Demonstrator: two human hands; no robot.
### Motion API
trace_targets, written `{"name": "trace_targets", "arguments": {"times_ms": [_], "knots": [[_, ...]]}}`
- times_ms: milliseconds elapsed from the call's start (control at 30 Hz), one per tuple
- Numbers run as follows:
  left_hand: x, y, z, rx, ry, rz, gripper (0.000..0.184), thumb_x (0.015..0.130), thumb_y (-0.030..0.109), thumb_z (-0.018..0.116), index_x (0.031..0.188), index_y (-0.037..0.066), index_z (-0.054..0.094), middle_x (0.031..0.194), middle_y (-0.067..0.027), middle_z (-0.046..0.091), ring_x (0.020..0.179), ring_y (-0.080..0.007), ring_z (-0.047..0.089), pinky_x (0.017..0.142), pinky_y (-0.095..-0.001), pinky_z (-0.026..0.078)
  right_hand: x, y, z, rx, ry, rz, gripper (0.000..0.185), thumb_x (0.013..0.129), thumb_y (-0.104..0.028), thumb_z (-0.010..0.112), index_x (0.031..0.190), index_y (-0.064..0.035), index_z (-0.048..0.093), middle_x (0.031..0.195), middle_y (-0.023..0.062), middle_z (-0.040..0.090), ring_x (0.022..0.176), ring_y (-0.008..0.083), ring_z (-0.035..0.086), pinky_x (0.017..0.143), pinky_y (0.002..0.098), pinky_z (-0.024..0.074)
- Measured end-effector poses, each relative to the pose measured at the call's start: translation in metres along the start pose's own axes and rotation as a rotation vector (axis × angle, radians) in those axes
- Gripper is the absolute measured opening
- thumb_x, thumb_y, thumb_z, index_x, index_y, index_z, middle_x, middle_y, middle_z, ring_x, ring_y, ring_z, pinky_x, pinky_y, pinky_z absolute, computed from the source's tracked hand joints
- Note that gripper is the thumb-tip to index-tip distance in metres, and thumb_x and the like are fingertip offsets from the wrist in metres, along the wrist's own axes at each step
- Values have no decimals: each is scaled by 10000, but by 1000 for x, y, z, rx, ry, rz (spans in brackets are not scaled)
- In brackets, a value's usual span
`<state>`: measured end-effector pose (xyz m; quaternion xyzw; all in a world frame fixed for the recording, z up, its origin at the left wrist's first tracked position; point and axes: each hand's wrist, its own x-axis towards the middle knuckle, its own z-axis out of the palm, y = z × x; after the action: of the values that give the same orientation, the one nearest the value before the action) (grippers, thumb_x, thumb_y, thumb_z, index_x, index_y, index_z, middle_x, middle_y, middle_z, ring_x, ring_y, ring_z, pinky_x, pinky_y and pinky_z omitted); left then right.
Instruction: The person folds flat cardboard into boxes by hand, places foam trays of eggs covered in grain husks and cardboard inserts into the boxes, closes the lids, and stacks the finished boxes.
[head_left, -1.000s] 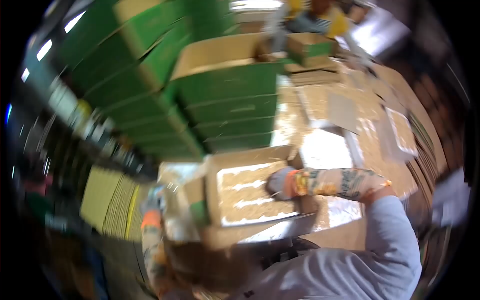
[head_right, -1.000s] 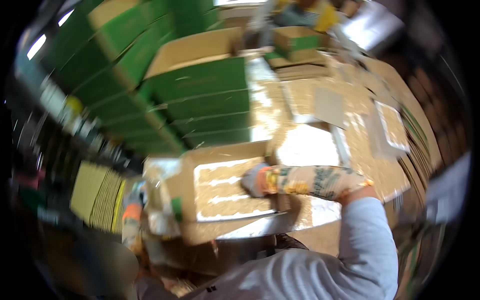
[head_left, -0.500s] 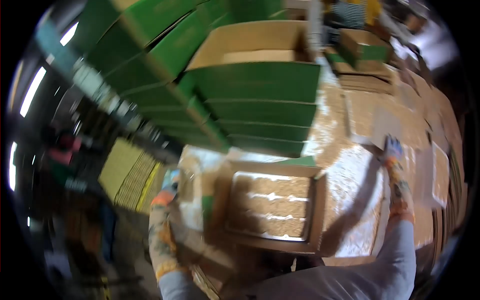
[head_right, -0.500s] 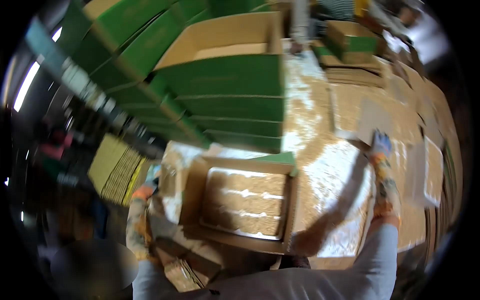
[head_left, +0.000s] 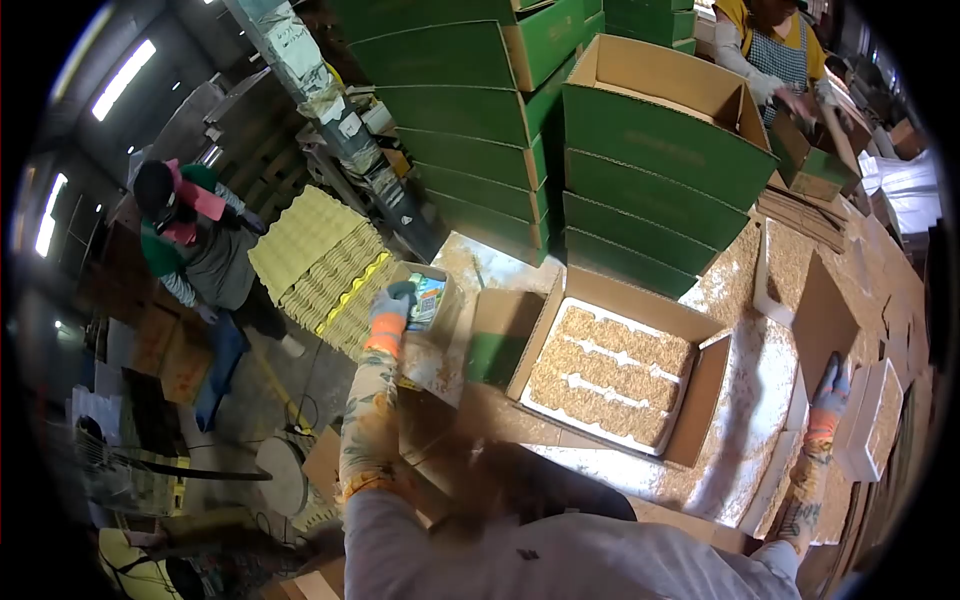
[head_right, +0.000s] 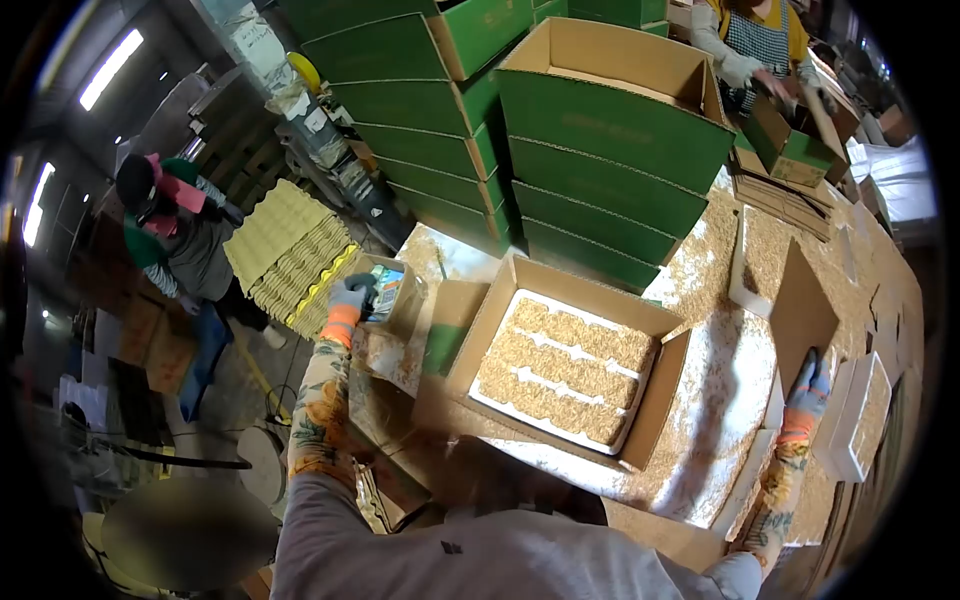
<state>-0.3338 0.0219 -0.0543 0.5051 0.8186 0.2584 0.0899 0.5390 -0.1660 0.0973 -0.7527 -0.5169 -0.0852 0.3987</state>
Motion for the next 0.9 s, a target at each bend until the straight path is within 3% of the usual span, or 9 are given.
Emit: {"name": "trace_targets", "arguments": {"times_ms": [33, 133, 200, 367, 433, 567, 733, 867, 900], "knots": [[-33, 59, -55, -365, -163, 15, 301, 750, 316, 655, 988, 140, 705, 1038, -120, 664, 975, -308, 607, 865, -390, 469, -5, 11, -11, 147, -47, 202, 308, 968, -216, 482, 1148, 0, 606, 947, 137, 651, 822, 185, 601, 733, 318, 467], [-37, 64, -58, -32, -155, -58, 375, 798, 379, 599, 1085, 147, 669, 1124, -139, 626, 1032, -323, 584, 911, -392, 443, -29, -28, -33, 417, -2, 283, 354, 970, -253, 491, 1176, 13, 600, 1019, 72, 644, 876, 110, 565, 764, 274, 466], [-48, 90, -71, 149, -355, 172, 424, 831, 430, 539, 1156, 174, 632, 1145, -160, 611, 1067, -332, 570, 918, -404, 439, -49, -45, -35, 701, 133, 220, 376, 960, -260, 514, 1181, 34, 591, 1091, 73, 628, 932, 131, 564, 819, 275, 465], [-50, 96, -36, 511, -187, 453, 392, 842, 381, 505, 1110, 135, 653, 1170, -160, 605, 1046, -289, 599, 876, -376, 469, -78, -106, -55, 765, 240, 244, 384, 977, -220, 476, 1211, 79, 537, 1150, 113, 604, 964, 170, 577, 825, 302, 486], [-47, 107, -29, 416, -260, 164, 518, 801, 398, 568, 1263, 163, 553, 1166, -163, 608, 1054, -336, 585, 879, -408, 467, -84, -110, -66, 725, 261, 149, 386, 975, -217, 474, 1216, 80, 532, 1172, 119, 594, 975, 172, 578, 839, 307, 484], [-43, 78, -13, 282, -100, 57, 556, 793, 451, 581, 1232, 110, 572, 1135, -171, 619, 999, -339, 602, 851, -425, 472, -89, -119, -92, 730, 311, 150, 377, 978, -209, 461, 1222, 70, 533, 1181, 119, 591, 997, 178, 571, 857, 323, 481], [-36, 60, -6, 390, -319, 236, 548, 844, 495, 514, 1190, 78, 597, 1169, -202, 595, 1064, -371, 561, 878, -406, 446, -92, -127, -83, 670, 331, 34, 406, 966, -258, 479, 1219, 53, 545, 1173, 117, 596, 1022, 176, 557, 873, 316, 458], [-25, 32, 36, -127, -594, 229, 620, 879, 573, 394, 1232, 92, 560, 1154, -191, 606, 1059, -379, 563, 910, -405, 428, -95, -176, -68, 706, 254, 46, 409, 956, -257, 499, 1184, 78, 555, 1162, 111, 603, 1004, 164, 565, 861, 301, 455], [-34, 36, 28, -339, -703, 201, 592, 846, 536, 516, 1246, 101, 556, 1127, -192, 619, 1021, -359, 583, 899, -392, 435, -94, -180, -66, 769, 237, 89, 403, 959, -250, 494, 1181, 81, 555, 1158, 109, 605, 1002, 163, 566, 861, 302, 455]]}}
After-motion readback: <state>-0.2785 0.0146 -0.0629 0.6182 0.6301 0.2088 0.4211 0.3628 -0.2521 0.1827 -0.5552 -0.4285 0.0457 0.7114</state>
